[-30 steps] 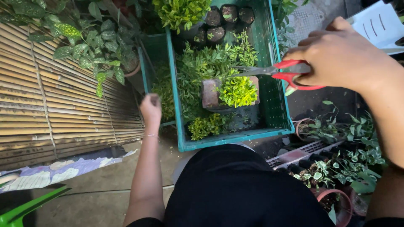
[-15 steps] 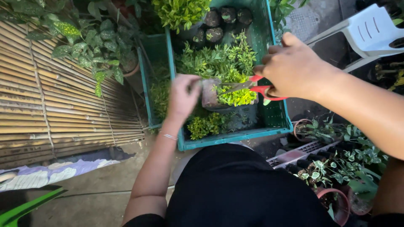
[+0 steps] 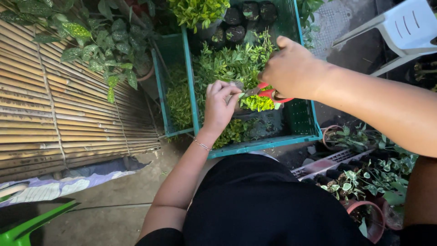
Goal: Trimming plant cuttings with scissors and sorting them into a plastic crate.
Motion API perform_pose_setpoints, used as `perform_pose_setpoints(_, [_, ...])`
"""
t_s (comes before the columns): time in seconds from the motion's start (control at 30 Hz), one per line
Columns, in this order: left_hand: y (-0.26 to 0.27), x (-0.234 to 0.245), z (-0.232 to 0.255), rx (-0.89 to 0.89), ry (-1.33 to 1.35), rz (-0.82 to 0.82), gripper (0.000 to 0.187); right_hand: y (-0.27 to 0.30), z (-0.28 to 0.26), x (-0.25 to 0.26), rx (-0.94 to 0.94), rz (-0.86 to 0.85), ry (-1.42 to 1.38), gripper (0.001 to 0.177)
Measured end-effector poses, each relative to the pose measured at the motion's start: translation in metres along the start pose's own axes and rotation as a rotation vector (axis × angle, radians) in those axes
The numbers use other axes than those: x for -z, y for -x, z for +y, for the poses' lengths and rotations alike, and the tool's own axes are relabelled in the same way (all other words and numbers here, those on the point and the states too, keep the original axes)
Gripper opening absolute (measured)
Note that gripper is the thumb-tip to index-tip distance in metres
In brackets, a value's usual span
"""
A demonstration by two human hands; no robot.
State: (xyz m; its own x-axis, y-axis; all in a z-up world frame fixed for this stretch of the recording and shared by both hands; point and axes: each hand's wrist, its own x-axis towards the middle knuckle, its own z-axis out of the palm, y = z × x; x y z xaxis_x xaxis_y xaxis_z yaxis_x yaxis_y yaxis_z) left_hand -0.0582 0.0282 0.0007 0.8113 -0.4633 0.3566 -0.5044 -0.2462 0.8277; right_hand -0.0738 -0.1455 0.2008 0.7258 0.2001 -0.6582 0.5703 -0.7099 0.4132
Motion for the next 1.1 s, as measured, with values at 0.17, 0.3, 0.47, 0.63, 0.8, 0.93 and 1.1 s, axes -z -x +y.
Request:
perform_pose_setpoints(0.17, [-0.002, 0.001, -0.005, 0.009, 0.017, 0.019, 0.010, -0.003, 0.000, -0.009, 0.036, 0.056, 0.037, 0.018])
perform_pose_setpoints(0.3, [0.001, 0.024, -0.026, 0.071, 0.018, 0.163, 0.006, 0.025, 0.012, 0.020, -0.075, -0.025, -0.089, 0.024])
perform_pose_setpoints(0.47, [0.034, 0.074, -0.098, 0.132, -0.238, 0.284, 0.008, 0.076, 0.049, -0.042, -0.199, 0.320, -0.101, 0.059])
perform_pose_setpoints(0.63, [0.070, 0.068, -0.182, 0.278, -0.440, 0.189, 0.010, 0.101, 0.054, -0.129, -0.294, 0.467, -0.191, 0.068])
perform_pose_setpoints(0.8, [0.029, 0.054, -0.116, 0.229, -0.405, 0.041, 0.028, 0.091, 0.002, -0.210, -0.444, 0.453, -1.050, 0.072])
perform_pose_setpoints(0.93, [-0.024, 0.039, -0.006, 0.143, -0.190, -0.103, 0.040, 0.081, -0.047, -0.248, -0.381, 0.659, -1.053, 0.070])
perform_pose_setpoints(1.1, [-0.058, 0.017, 0.079, -0.346, -0.191, -0.423, 0.064, 0.067, -0.090, -0.251, -0.527, 0.647, -1.075, 0.075])
